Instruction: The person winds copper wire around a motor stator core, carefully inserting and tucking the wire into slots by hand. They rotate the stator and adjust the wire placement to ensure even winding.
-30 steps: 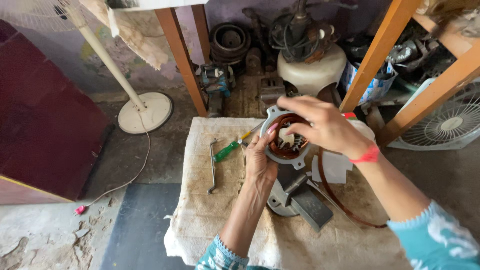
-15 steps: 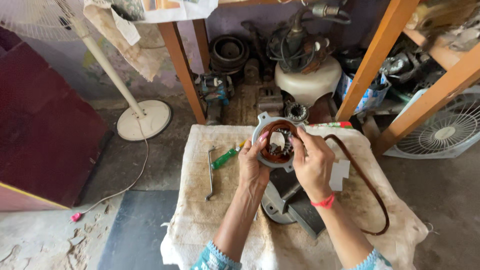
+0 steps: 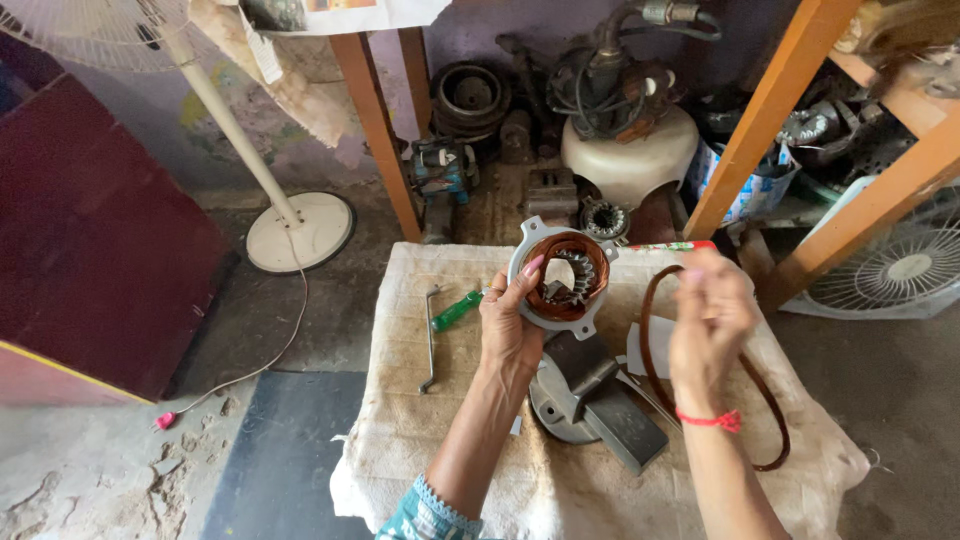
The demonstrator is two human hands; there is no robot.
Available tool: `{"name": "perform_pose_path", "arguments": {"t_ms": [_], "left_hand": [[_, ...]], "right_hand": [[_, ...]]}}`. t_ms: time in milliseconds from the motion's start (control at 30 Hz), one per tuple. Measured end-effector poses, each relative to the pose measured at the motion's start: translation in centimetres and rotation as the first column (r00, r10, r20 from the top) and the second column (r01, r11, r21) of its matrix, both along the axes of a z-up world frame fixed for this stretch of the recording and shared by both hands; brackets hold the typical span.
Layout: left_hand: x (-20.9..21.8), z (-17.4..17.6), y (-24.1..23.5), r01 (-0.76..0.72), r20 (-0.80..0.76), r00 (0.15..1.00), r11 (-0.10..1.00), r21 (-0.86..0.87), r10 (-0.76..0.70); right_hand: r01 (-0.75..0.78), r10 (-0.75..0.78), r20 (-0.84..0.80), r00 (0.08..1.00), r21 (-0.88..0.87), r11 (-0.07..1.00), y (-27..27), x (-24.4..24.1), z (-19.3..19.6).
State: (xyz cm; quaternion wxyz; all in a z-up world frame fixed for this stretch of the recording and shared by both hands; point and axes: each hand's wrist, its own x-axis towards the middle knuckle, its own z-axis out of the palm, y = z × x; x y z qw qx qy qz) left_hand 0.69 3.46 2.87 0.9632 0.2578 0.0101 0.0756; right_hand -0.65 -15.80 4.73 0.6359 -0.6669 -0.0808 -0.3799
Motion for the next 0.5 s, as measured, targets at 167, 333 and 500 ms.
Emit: {"name": "perform_pose_path", "arguments": {"t_ms": [167, 333, 500], "left_hand": [[-0.9, 0.0, 0.2, 0.029, 0.151, 0.987, 0.986, 0.161, -0.054], [-0.5, -0.3, 2.0, 0.141, 0.215, 0.956, 0.954, 0.265, -0.201], [1.2, 1.0, 2.0, 0.304, 0.170, 0.928, 0.938, 0.169, -0.331]], "right_hand": [[-0.512, 0.638, -0.129, 0.759, 0.487, 0.708, 1.2, 0.1, -2.8], [-0.432, 0.434, -0.110, 0.894, 0.043, 0.901, -0.8, 1.1, -1.9], [-0.366, 0.359, -0.093, 0.929, -0.078, 0.927, -0.4, 2.5, 2.6]]}}
